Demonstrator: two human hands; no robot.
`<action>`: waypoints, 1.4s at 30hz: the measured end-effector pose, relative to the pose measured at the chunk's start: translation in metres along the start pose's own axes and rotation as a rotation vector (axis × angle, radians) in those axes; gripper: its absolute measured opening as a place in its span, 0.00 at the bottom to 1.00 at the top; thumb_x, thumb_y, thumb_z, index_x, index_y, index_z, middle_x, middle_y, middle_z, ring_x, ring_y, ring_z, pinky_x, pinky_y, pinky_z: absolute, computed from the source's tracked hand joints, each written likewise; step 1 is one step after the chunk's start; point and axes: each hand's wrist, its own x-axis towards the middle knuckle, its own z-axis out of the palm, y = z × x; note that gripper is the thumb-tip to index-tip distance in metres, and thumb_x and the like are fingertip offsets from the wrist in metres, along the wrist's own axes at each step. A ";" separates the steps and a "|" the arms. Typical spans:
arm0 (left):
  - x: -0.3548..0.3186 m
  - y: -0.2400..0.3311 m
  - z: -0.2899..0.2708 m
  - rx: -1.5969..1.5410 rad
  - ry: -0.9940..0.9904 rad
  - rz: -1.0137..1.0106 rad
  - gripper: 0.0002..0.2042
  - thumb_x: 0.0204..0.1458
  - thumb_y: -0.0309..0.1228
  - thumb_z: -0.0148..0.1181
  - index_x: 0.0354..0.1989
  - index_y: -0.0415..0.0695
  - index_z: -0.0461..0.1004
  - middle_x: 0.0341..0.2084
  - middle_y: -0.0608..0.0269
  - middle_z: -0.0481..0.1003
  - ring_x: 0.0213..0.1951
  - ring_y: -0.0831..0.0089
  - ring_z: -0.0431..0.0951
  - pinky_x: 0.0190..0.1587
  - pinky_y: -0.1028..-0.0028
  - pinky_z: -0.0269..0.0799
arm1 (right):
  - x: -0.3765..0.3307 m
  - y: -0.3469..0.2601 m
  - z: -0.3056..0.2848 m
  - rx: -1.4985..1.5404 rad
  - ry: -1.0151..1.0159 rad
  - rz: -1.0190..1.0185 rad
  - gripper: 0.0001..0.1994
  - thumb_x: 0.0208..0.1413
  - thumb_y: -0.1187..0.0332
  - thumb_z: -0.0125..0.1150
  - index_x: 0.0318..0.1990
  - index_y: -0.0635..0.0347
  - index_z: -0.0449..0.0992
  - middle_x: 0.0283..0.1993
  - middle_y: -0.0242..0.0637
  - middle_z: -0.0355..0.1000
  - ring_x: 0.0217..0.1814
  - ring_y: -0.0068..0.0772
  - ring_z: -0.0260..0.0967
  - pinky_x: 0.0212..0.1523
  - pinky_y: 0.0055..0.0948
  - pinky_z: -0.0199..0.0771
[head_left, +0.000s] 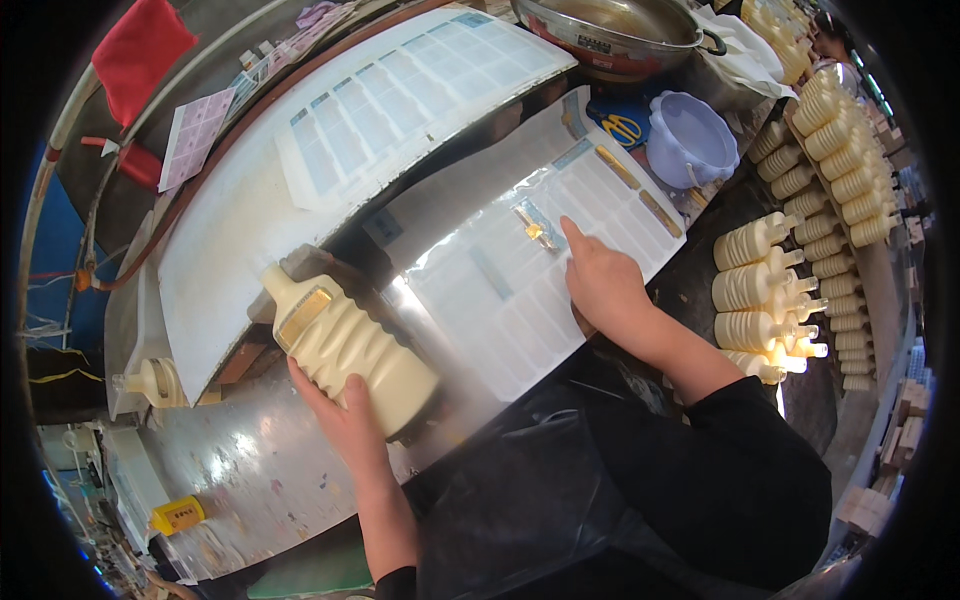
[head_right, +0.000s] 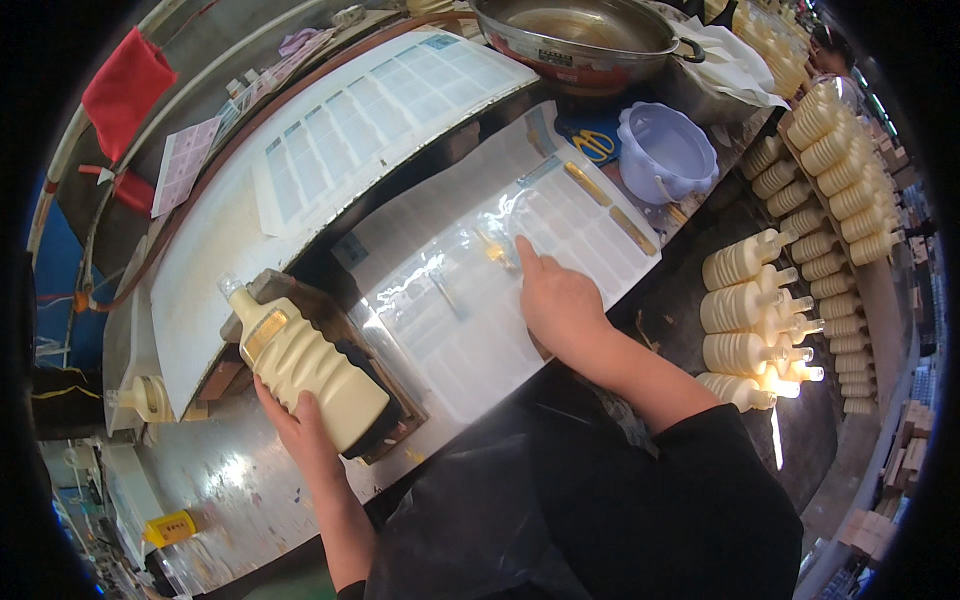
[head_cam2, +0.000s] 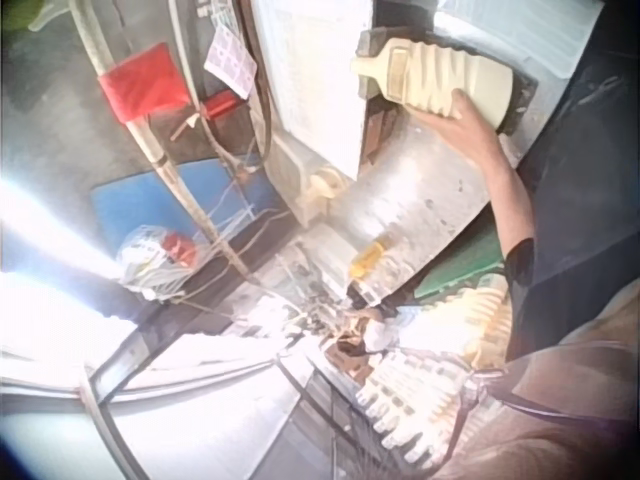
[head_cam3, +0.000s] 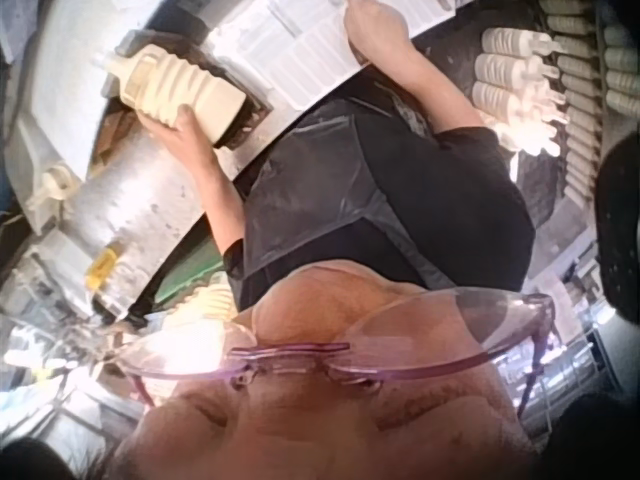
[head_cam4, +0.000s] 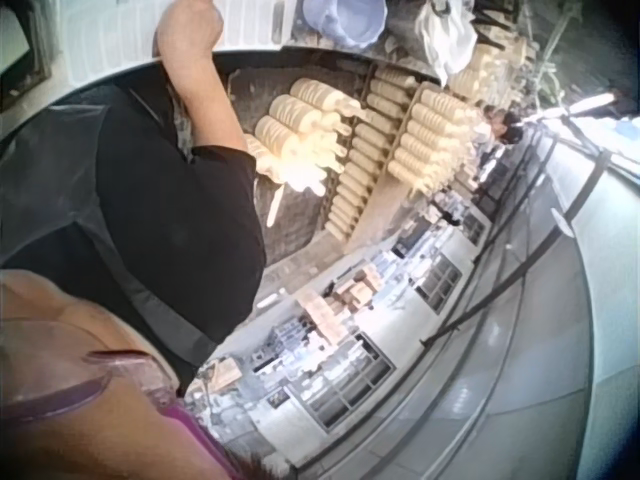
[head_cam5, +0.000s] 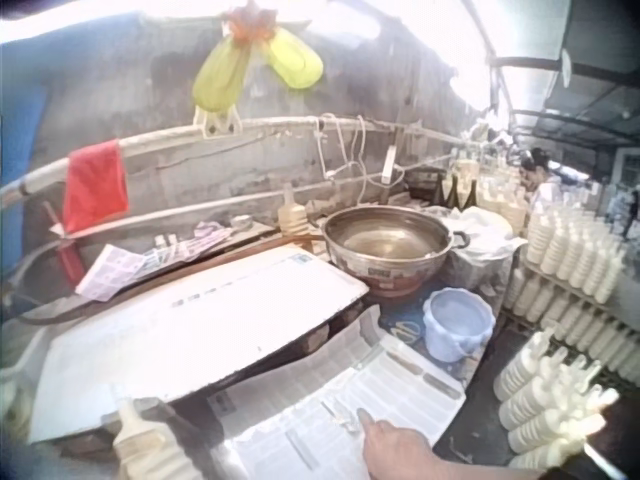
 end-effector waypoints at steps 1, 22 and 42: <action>0.000 -0.001 0.000 -0.001 0.000 0.008 0.40 0.56 0.31 0.53 0.77 0.38 0.45 0.69 0.44 0.58 0.68 0.55 0.63 0.70 0.62 0.57 | 0.002 0.005 0.001 0.057 0.036 -0.021 0.24 0.55 0.74 0.54 0.62 0.64 0.70 0.46 0.50 0.76 0.39 0.56 0.78 0.40 0.47 0.79; -0.029 0.023 -0.001 0.466 0.225 0.662 0.30 0.55 0.34 0.64 0.65 0.37 0.66 0.62 0.44 0.66 0.65 0.48 0.64 0.68 0.53 0.57 | -0.089 0.065 0.022 -0.036 0.087 -0.598 0.25 0.45 0.75 0.63 0.55 0.68 0.74 0.62 0.46 0.71 0.31 0.43 0.75 0.33 0.37 0.78; -0.064 0.042 0.010 0.551 0.160 0.833 0.10 0.41 0.27 0.70 0.33 0.48 0.78 0.36 0.63 0.73 0.42 0.62 0.73 0.50 0.63 0.62 | -0.045 -0.113 -0.050 1.285 -0.634 -0.179 0.23 0.61 0.73 0.56 0.64 0.68 0.72 0.47 0.37 0.75 0.30 0.16 0.68 0.34 0.21 0.73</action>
